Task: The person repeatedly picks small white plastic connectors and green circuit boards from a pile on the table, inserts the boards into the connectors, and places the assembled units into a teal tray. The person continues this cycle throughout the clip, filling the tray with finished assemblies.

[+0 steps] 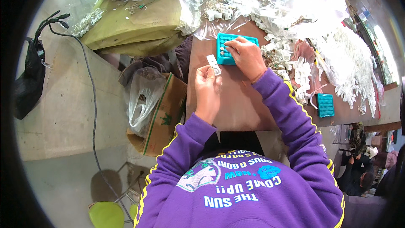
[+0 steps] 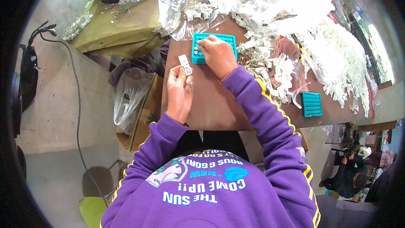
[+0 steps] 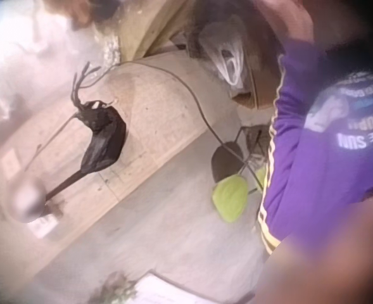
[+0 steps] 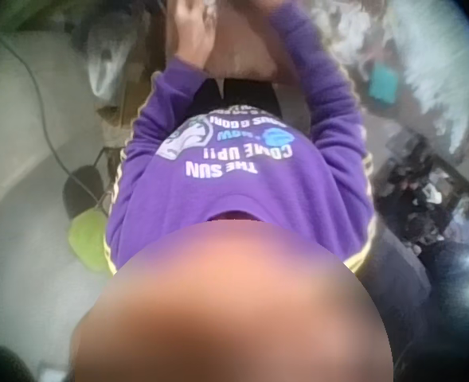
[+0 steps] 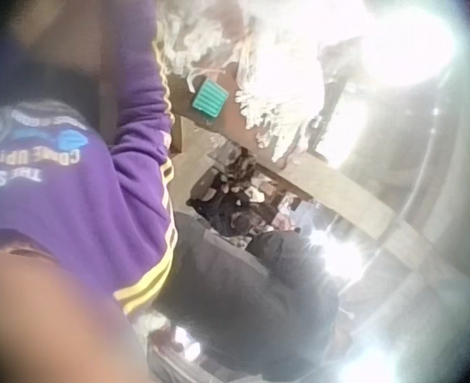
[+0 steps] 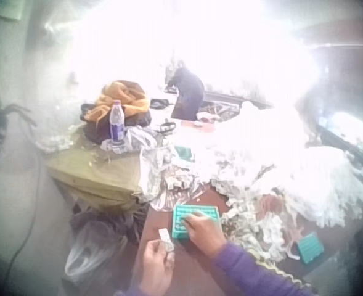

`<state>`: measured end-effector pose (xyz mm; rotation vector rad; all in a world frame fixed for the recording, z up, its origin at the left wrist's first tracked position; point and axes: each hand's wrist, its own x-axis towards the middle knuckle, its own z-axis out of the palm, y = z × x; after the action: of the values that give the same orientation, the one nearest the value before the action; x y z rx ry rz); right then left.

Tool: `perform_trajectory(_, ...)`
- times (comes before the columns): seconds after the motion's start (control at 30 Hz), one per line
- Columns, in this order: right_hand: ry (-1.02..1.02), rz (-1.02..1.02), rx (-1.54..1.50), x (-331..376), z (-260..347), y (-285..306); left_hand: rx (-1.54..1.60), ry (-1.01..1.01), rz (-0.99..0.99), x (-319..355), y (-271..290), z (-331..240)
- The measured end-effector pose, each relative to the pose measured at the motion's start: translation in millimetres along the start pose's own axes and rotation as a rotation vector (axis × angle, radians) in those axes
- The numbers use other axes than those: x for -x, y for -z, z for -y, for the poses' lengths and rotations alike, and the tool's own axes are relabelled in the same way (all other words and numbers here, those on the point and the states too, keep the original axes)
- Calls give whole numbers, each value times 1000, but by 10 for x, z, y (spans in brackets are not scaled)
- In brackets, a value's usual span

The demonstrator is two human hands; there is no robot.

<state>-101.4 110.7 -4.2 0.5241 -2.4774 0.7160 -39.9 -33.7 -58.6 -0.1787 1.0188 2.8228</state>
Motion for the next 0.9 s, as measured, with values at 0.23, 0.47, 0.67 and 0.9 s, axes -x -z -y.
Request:
perform_trajectory(0.23, -54, 125, 13, -141, -172, -189, 71, 21, -72, -3, -62, -3)
perform_trajectory(0.47, -159, 163, -269, -206, -207, -55, 74, 34, -16, -8, -22, -9)
perform_trajectory(0.67, 13, 297, -58, -223, -143, -42, 76, 25, -34, 4, -43, -27)
perform_trajectory(0.9, 47, 234, 6, -178, -7, 13, 92, 18, 12, -1, -25, -19)
